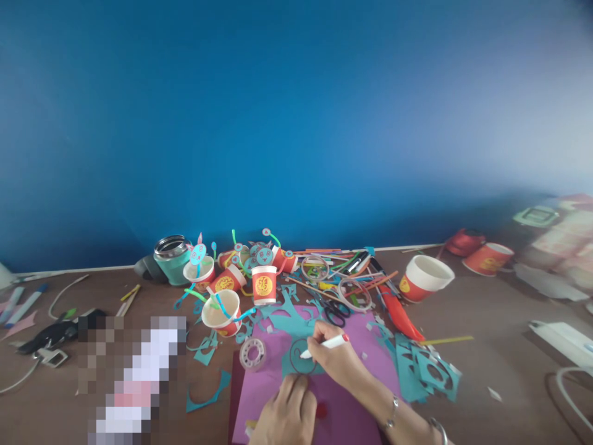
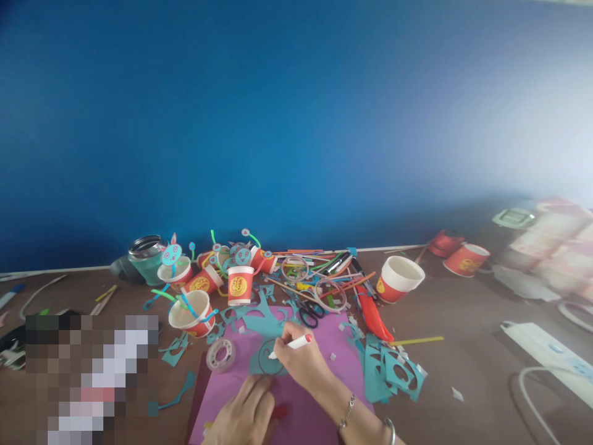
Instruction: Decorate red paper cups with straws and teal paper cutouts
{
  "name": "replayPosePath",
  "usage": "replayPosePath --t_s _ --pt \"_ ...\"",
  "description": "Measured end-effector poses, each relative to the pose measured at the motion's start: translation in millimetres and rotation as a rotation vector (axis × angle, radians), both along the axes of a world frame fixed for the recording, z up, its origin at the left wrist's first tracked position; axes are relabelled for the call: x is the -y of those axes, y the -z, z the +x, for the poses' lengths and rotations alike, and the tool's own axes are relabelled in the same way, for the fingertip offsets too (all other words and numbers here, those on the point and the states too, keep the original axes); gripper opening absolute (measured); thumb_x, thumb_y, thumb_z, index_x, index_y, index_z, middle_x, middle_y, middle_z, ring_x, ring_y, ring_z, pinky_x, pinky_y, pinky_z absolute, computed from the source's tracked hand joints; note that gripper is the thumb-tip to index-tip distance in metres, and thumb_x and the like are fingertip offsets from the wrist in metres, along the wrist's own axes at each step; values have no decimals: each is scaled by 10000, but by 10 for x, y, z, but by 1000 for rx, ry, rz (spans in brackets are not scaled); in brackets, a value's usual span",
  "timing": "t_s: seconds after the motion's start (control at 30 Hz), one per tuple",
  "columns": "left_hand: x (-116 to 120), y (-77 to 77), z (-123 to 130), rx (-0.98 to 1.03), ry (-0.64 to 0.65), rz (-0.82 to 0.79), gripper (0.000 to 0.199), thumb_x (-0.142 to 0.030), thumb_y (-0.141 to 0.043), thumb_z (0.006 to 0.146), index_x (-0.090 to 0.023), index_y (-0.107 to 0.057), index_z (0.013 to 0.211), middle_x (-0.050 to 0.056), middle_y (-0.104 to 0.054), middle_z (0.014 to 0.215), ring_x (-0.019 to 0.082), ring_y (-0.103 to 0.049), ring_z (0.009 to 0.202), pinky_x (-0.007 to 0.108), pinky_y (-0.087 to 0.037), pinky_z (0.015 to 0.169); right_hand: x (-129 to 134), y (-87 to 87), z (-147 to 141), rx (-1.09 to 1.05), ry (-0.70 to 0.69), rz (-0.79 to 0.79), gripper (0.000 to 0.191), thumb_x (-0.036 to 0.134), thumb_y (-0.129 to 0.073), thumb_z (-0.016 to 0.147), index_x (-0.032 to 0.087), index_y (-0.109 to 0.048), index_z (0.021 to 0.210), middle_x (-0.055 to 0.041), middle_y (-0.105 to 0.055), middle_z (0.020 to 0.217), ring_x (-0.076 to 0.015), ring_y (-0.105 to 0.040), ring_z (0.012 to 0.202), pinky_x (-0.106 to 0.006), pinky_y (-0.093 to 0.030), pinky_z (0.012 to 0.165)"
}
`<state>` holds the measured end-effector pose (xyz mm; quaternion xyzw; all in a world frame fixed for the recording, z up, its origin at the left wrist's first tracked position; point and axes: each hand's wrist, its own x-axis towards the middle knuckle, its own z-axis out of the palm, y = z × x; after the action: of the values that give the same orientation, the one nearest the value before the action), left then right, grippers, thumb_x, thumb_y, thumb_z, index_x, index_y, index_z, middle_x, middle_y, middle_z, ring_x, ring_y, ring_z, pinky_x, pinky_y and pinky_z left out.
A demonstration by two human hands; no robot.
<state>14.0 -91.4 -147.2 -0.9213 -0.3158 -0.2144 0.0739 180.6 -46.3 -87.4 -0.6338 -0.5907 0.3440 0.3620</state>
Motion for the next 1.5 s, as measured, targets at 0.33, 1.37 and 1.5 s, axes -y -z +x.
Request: replayPosePath --t_s 0.33,1.37,1.5 --pt "2 34 2 -25 -9 -3 184 -119 -432 884 -173 -538 1026 74 -644 1010 181 -578 976 217 -515 740 -5 39 -13 12 -20 -25 200 262 -469 712 221 -358 551 66 -421 476 -101 -400 480 -210 -285 448" --pt "2 -104 57 68 -23 40 168 -95 -424 870 -179 -558 927 55 -659 947 175 -600 878 231 -521 724 -14 -16 180 -141 93 15 220 287 -498 712 234 -359 550 61 -482 418 -90 -414 390 -195 -282 388" --pt "11 -79 46 77 -40 11 176 -95 -426 870 -181 -558 947 51 -658 977 178 -589 908 221 -515 712 -27 22 180 -111 83 21 215 288 -496 715 234 -366 553 51 -515 427 -94 -436 395 -193 -297 395"
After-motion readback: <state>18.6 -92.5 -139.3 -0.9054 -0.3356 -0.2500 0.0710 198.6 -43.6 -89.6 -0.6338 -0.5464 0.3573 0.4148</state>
